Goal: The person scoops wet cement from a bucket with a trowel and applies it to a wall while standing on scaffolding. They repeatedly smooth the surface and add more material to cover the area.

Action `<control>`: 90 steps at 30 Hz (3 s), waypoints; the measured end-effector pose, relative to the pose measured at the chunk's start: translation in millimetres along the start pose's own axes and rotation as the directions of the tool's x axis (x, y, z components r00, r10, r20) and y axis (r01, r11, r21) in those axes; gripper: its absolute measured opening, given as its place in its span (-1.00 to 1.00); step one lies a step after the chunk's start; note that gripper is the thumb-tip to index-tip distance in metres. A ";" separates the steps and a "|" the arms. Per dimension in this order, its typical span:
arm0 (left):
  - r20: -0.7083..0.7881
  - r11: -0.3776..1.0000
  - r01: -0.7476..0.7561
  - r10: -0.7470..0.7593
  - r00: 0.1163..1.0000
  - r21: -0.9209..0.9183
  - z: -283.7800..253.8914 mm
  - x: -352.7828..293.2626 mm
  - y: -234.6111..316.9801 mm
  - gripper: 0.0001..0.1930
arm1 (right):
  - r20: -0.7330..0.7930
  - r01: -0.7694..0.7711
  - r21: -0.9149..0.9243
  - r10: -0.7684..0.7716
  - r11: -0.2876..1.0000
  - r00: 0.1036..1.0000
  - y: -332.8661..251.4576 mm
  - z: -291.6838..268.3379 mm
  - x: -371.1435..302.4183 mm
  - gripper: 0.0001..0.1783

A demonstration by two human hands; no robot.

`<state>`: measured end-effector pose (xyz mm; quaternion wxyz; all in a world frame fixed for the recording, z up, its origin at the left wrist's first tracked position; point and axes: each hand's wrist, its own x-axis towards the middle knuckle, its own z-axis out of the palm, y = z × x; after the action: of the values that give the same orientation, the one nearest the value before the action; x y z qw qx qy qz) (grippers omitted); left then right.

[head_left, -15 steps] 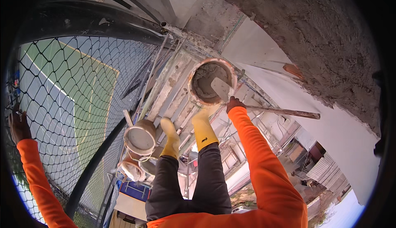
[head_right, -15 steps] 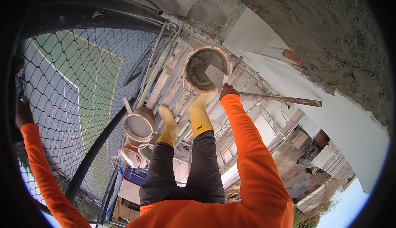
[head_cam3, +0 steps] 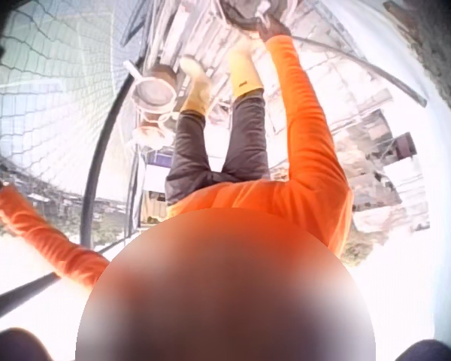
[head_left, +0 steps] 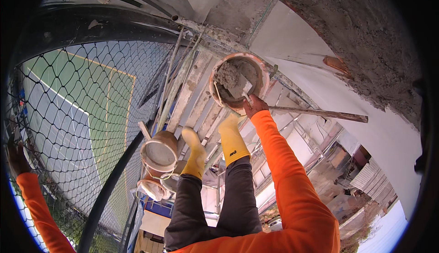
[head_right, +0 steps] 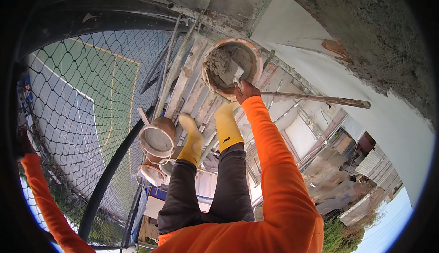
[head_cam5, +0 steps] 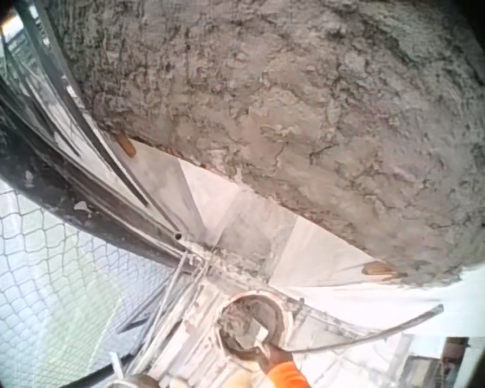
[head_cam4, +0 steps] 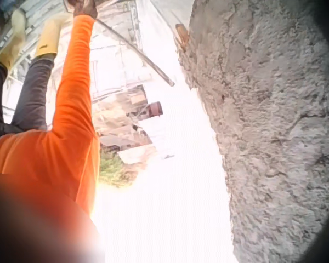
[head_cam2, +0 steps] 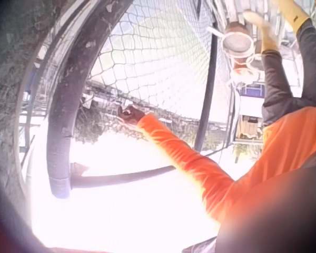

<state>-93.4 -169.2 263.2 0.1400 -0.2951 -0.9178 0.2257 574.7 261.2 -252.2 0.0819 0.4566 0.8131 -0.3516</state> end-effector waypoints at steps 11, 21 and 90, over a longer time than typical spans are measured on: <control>0.007 0.961 0.192 -0.195 0.981 -0.198 -8.0 -16.6 53.1 -0.58 | -0.079 -0.084 -0.007 0.083 0.996 0.993 -26.0 -114.7 -85.9 -0.52; -0.077 0.982 0.147 -0.157 0.985 -0.117 -20.0 -16.1 66.2 -0.59 | 0.114 -0.390 -0.090 0.398 0.917 0.910 -26.4 -14.1 -98.2 -0.47; 0.065 0.939 0.309 -0.303 0.951 -0.153 -17.7 -14.1 82.8 -0.59 | -0.362 0.120 -0.560 -0.372 0.820 0.855 -231.1 -504.4 4.7 -0.62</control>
<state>-35.7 -112.0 235.5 0.1303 -0.1544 -0.9704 0.1324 481.8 512.9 233.6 -0.0386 0.3743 0.9264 -0.0102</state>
